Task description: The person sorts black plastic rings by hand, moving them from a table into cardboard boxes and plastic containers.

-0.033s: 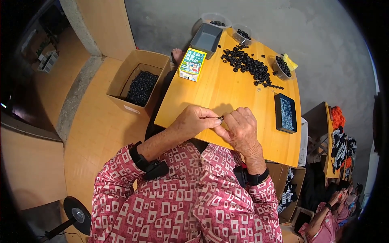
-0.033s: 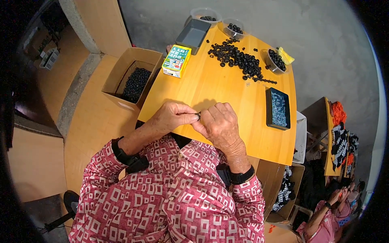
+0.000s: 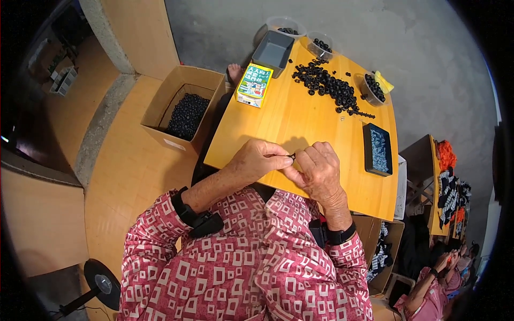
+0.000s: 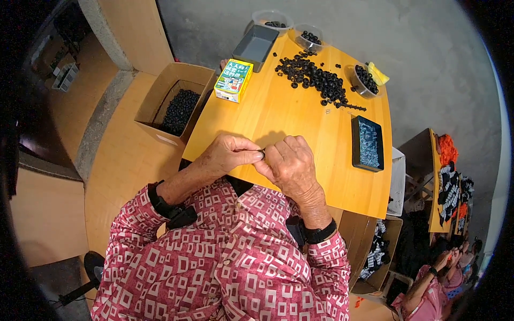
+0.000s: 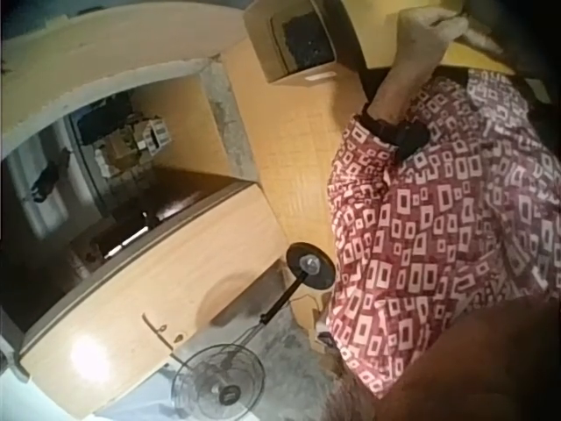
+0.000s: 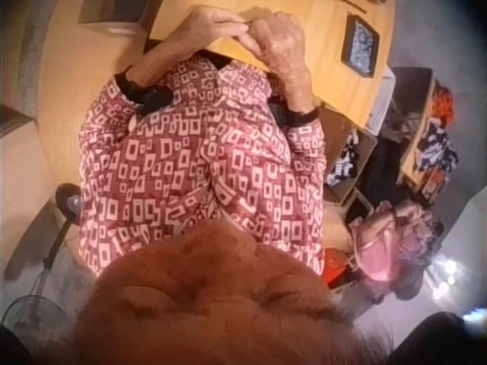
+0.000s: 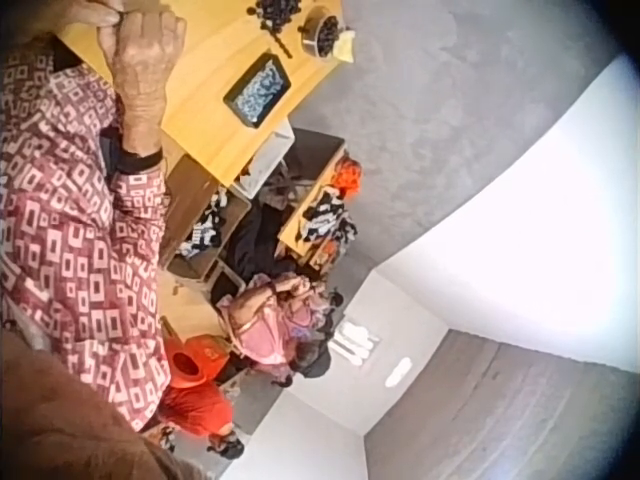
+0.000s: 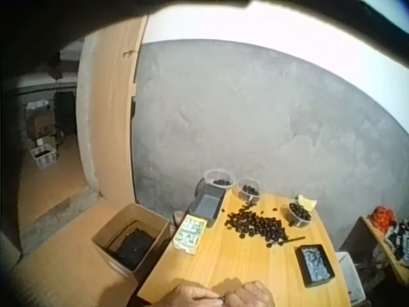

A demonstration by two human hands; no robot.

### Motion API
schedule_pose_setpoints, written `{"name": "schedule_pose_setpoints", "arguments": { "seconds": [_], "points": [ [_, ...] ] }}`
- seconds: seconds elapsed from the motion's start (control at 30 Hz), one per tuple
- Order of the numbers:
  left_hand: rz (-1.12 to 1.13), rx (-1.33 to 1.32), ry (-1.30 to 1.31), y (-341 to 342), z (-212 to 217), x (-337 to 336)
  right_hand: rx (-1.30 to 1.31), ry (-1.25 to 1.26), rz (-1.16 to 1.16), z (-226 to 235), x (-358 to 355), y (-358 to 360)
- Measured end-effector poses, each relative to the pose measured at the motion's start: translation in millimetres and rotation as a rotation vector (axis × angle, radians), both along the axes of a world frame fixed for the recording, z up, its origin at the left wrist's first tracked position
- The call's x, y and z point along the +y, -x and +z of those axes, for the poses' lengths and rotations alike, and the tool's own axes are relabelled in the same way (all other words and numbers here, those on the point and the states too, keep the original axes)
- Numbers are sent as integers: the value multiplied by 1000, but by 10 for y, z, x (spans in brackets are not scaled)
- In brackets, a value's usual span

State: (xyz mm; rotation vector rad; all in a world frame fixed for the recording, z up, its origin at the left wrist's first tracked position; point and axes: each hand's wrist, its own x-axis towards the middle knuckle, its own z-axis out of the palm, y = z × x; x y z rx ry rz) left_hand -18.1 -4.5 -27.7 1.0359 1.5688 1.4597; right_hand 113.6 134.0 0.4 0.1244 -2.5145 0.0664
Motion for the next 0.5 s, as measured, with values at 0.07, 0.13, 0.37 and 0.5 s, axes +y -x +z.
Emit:
{"name": "schedule_pose_setpoints", "arguments": {
  "seconds": [0.07, 0.13, 0.37, 0.5],
  "points": [
    [1, -14, 3, -26, 21, -3, 7, -2, 12, -1, 7, -9],
    [-3, 0, -1, -42, 24, -4, 14, -4, 23, 1, 5, -15],
    [-12, -3, 9, -20, -27, 9, 7, 11, 23, 15, -8, 3],
    [-21, 5, 11, -20, 27, 3, 23, 39, 26, -2, -9, 8]
  ]
}}
